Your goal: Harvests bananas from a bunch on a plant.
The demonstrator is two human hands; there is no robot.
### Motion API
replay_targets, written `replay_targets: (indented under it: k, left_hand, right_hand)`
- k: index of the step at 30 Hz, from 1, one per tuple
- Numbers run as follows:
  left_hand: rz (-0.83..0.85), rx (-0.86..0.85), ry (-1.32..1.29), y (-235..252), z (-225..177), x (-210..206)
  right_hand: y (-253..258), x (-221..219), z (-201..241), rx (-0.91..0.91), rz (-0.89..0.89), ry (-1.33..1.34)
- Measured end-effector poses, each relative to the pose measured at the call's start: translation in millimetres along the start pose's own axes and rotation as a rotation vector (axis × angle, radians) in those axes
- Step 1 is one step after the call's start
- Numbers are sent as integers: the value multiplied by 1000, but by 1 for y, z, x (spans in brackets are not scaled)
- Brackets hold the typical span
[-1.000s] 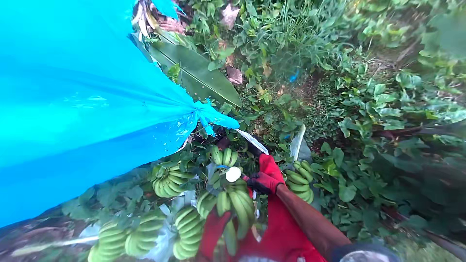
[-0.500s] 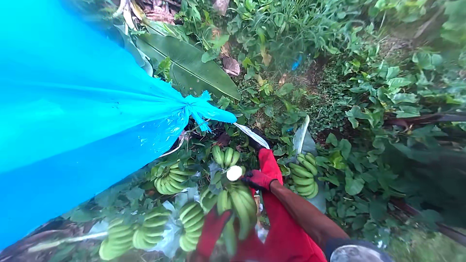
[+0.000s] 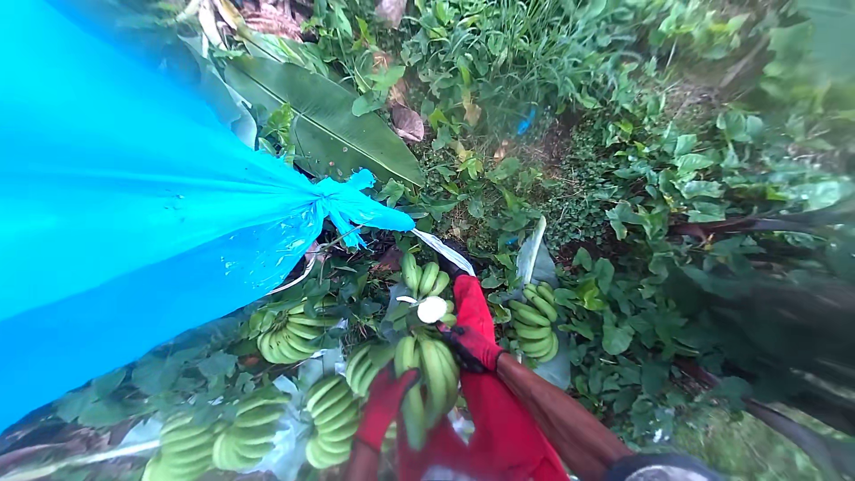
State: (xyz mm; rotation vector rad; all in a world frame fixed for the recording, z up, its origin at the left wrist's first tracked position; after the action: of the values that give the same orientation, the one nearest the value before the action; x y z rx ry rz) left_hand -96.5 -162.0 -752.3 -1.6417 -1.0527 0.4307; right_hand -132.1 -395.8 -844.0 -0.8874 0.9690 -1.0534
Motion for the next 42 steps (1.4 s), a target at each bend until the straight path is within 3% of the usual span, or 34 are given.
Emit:
replay_targets:
  k: [4,8,11,16,19,23,28,31,33,36,38,42]
  left_hand:
    - [5,-24,104,22,-26,-16]
    - [19,-6,165,31,-27,-33]
    - [14,-32,201,41,-51,-36]
    - [28,-12,267,43,-72,-39]
    - [41,-15,356,51,-86,-31]
    - [42,-29,429,56,-107,-32]
    - [44,-14,481,54,-124,-35]
    - [29,-45,478,60,-132,-32]
    - [42,-51,498,55,-132,-33]
    - [51,-40,536,45,-142,-40]
    - [52,-44,546,49,-150,-45]
    - [106,-16,617,61,-166,-50]
  right_hand:
    - [-29,14,12,50,-198,25]
    - [-30,13,-6,30,-183,112]
    - [-43,20,12,117,-246,175]
    - [-68,27,41,19,-185,376]
    - [-55,31,41,62,-161,446]
    - [-89,33,71,185,-133,549]
    - [-78,39,62,71,39,759]
    - [-100,35,103,113,103,927]
    - [-135,43,126,184,-34,940]
    - [-154,102,122,202,-399,878]
    - [-148,132,85,128,-532,891]
    - [-143,135,12,13,-647,938]
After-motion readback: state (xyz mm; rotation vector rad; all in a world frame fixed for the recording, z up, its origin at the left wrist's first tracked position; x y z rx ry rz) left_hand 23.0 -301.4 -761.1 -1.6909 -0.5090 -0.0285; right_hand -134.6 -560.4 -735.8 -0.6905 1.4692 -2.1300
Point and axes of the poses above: each hand's wrist, its own y-axis towards the middle knuckle, its own x-axis out of the back of the hand, z = x × y, the point moved 2 cm from there along y, towards the middle knuckle
